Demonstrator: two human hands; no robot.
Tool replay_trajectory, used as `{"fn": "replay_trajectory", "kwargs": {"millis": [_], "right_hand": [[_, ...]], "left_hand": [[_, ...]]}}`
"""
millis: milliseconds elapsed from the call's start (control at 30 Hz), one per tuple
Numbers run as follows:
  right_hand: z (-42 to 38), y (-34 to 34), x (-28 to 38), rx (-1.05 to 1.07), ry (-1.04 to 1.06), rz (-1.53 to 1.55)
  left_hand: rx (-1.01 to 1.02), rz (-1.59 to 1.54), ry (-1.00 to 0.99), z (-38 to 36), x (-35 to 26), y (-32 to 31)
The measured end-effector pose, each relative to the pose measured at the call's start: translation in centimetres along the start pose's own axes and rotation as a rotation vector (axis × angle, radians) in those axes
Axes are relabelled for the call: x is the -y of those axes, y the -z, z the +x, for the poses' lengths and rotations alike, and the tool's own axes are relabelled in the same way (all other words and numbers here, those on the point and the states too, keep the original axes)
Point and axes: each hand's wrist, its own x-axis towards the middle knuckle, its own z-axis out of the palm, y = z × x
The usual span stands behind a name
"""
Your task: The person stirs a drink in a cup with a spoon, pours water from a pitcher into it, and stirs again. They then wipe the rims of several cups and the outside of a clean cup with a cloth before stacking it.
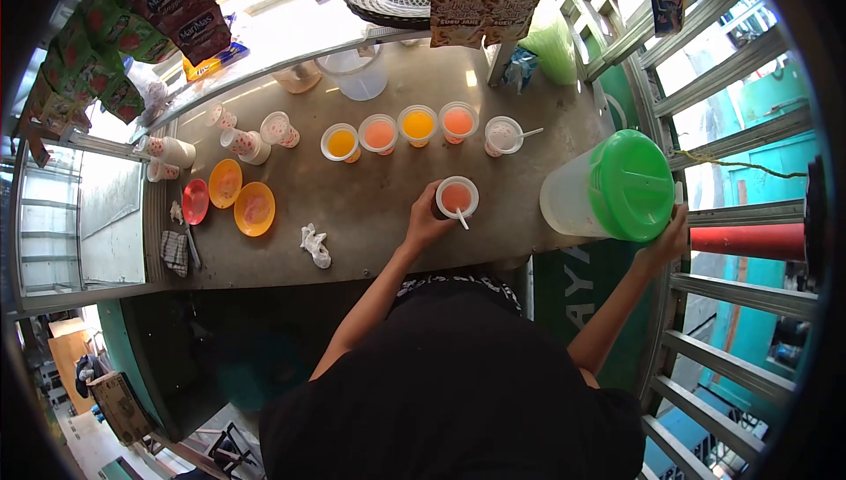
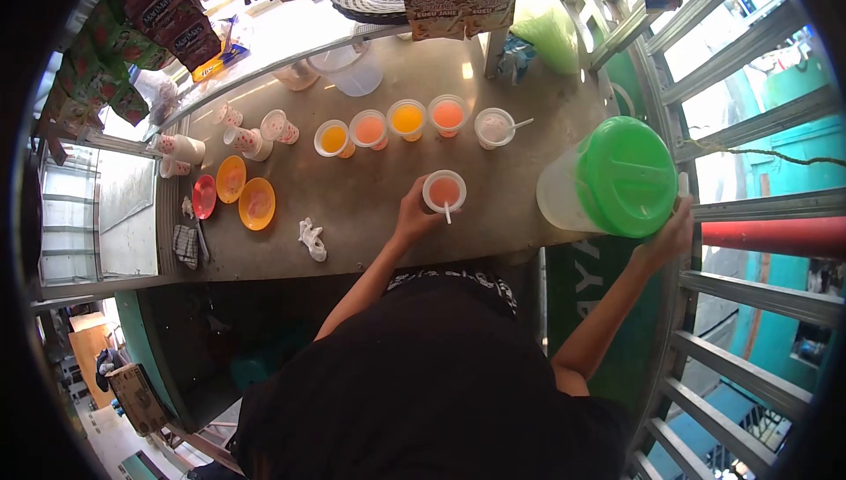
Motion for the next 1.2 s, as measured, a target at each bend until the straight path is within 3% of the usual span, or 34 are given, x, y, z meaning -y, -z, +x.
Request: {"fn": "replay_trajectory", "kwargs": {"millis": [33, 67, 133, 200, 267, 333, 400, 433, 500, 633, 800, 833, 900, 1200], "right_hand": [[-0.6, 0.1, -0.6, -0.230, 0.083, -0.125], [-1.6, 0.2, -1.1, -0.230, 0.083, -0.124], [-4.6, -0.3, -1.3, -0.503, 0.821, -0.366], [-8.4, -2.2, 0.6, -0.299, 1.057, -0.283], [-13.4, -4.8, 1.2, 0.010, 0.934, -0.063], [-16.8, -6.7, 1.3, 0.610, 0.812, 0.093], [-17.9, -8.2, 3.0, 1.083, 0.735, -0.240], [-18.5, -8.9, 2.6, 1.083, 0.739, -0.237], [-19.6, -10.1, 0.2, 1.311, 0.535, -0.340], [-20.3, -12.2, -3.1, 1.240, 0.637, -0.143], [-19.2, -14.0, -1.7, 1.098, 0.396, -0.001], [-18.8, -14.2, -1.1, 1.101, 0.397, 0.001], [-17.9, -14.3, -0.4, 1.164, 0.205, -0.110], [-16.5, -13.4, -3.8, 1.167, 0.240, -0.128]], "left_hand": [[-0.006, 0.008, 0.014, 0.0, -0.3, 0.0], [-0.006, 0.009, 0.013, -0.1, -0.6, 0.0], [-0.023, 0.046, -0.024, -0.2, -1.2, 0.0], [-0.048, 0.037, -0.061, -0.3, -1.2, -0.1], [-0.067, 0.027, -0.101, -0.4, -1.5, -0.1], [-0.074, 0.073, -0.097, -0.6, -2.4, -0.1], [-0.074, 0.061, -0.090, -0.6, -2.0, -0.2], [-0.076, 0.048, -0.081, -0.6, -1.7, -0.1], [-0.080, 0.022, -0.079, -0.6, -1.0, 0.0], [-0.087, 0.000, -0.116, -0.2, 0.0, 0.0], [-0.054, 0.038, -0.046, -0.2, -0.8, 0.2], [-0.048, 0.072, -0.054, -0.2, -0.9, 0.3], [-0.053, 0.095, -0.060, -0.1, -1.2, 0.3], [-0.053, 0.074, -0.027, -0.1, -2.1, 0.2]]}}
